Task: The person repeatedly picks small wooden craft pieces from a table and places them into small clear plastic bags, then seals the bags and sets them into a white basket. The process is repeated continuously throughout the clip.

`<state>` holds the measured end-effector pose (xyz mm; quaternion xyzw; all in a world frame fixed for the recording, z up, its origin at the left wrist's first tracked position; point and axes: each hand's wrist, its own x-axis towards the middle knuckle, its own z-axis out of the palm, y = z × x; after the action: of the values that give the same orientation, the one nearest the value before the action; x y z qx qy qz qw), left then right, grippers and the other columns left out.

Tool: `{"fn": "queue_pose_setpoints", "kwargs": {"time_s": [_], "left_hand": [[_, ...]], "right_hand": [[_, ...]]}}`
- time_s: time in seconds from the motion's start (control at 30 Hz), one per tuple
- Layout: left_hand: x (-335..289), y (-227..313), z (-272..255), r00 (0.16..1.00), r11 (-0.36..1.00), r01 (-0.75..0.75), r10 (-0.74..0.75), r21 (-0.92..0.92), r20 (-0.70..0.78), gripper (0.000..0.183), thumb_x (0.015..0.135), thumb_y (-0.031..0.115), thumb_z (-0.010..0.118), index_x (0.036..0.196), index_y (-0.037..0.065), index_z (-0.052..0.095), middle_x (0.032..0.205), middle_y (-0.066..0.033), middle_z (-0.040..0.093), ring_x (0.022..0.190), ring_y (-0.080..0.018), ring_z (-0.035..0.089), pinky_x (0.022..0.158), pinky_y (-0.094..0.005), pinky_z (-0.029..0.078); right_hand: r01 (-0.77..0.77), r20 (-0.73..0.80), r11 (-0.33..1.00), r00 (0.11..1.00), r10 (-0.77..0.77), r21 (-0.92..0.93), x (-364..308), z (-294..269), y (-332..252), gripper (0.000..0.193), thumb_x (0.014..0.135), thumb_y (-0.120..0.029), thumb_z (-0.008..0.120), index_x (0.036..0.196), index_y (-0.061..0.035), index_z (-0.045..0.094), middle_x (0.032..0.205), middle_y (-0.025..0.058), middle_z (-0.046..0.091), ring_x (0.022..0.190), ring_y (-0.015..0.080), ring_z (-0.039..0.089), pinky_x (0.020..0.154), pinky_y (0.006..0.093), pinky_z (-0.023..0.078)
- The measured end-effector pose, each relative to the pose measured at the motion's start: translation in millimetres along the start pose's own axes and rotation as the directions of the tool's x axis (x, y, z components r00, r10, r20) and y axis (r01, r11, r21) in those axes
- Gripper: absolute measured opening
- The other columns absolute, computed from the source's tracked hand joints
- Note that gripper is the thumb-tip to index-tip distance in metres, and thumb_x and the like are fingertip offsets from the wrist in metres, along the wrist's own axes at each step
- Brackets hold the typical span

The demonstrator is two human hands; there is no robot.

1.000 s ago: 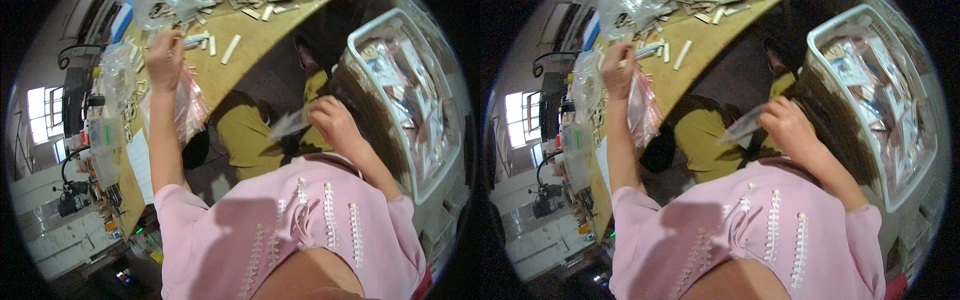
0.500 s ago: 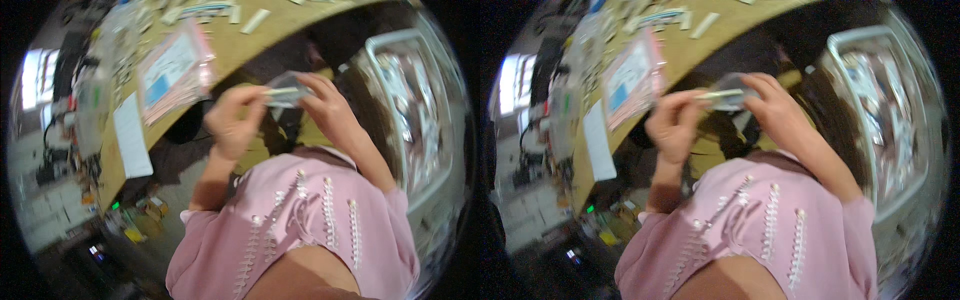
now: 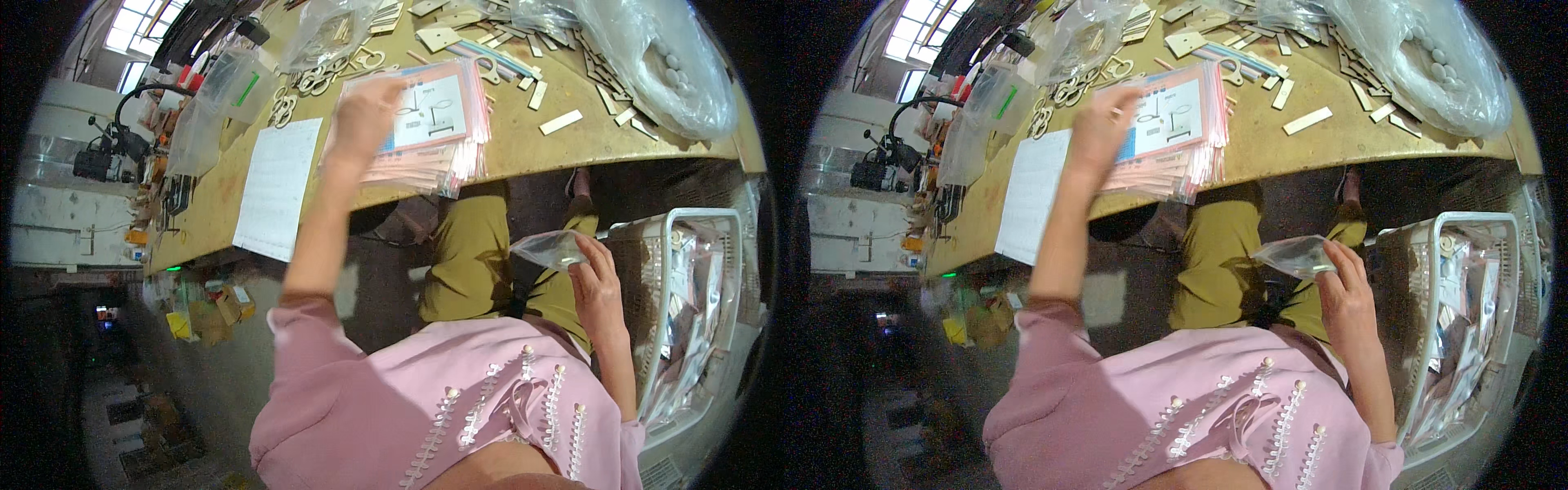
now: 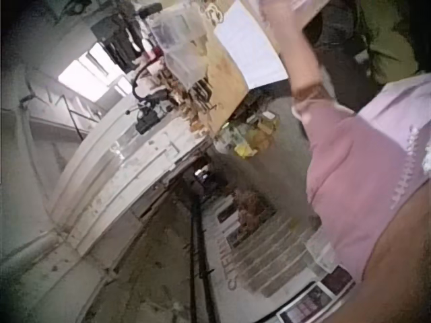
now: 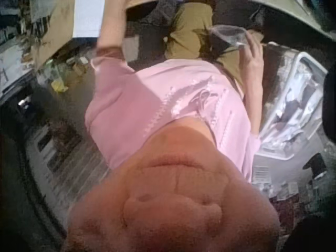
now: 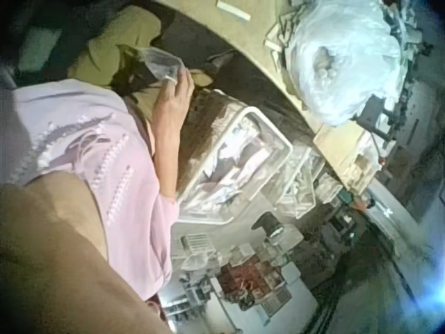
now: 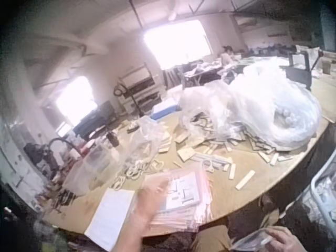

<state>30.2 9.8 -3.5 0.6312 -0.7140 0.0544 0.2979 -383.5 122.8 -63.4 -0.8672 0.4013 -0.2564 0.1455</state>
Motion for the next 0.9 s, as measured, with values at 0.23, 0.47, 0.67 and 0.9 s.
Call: {"fn": "queue_pose_setpoints", "kwargs": {"time_s": [0.23, 0.47, 0.67, 0.9], "left_hand": [[29, -245, 2, 0.97, 0.825, 0.229, -0.24, 0.516, -0.046, 0.032, 0.096, 0.016, 0.055, 0.125, 0.009, 0.068, 0.121, -0.0197, 0.069, 0.116, -0.0399, 0.063, 0.099, -0.0513, 0.051], [32, -166, -18, 0.899, 0.773, 0.282, -0.42, 0.568, 0.126, 0.03, 0.105, 0.023, 0.047, 0.127, 0.012, 0.066, 0.114, -0.0227, 0.072, 0.105, -0.0429, 0.068, 0.089, -0.0543, 0.053], [-11, 7, -29, 0.966, 0.549, 0.236, -0.218, -0.802, 0.135, 0.009, 0.104, 0.01, 0.062, 0.111, 0.005, 0.062, 0.105, -0.0054, 0.074, 0.1, -0.0129, 0.07, 0.077, -0.0297, 0.057], [-33, 119, -8, 0.903, 0.851, -0.207, 0.357, -0.483, 0.241, 0.018, 0.099, 0.013, 0.064, 0.116, 0.007, 0.065, 0.102, -0.0153, 0.073, 0.089, -0.0317, 0.073, 0.074, -0.0386, 0.061]], "right_hand": [[-0.051, 0.025, 0.998, 0.998, 0.051, 0.026, 2, 9, -2, 0.016, 0.081, 0.009, 0.072, 0.092, 0.004, 0.062, 0.135, 0.0229, 0.061, 0.127, 0.043, 0.058, 0.101, 0.0481, 0.053], [-0.019, 0.023, 1.0, 1.0, 0.019, 0.018, 30, 0, -14, 0.014, 0.082, 0.006, 0.071, 0.092, 0.0044, 0.062, 0.132, 0.0232, 0.062, 0.125, 0.0424, 0.059, 0.1, 0.0469, 0.054], [0.067, 0.009, 0.996, 0.998, -0.068, 0.061, 71, -8, -19, 0.014, 0.08, 0.005, 0.068, 0.093, 0.0038, 0.064, 0.132, 0.0234, 0.062, 0.129, 0.0411, 0.057, 0.101, 0.0461, 0.054], [0.132, 0.058, 0.983, 0.988, -0.14, 0.129, 99, -18, -28, 0.011, 0.081, 0.003, 0.067, 0.09, 0.0033, 0.06, 0.135, 0.0256, 0.06, 0.129, 0.0437, 0.056, 0.103, 0.0474, 0.052]]}}
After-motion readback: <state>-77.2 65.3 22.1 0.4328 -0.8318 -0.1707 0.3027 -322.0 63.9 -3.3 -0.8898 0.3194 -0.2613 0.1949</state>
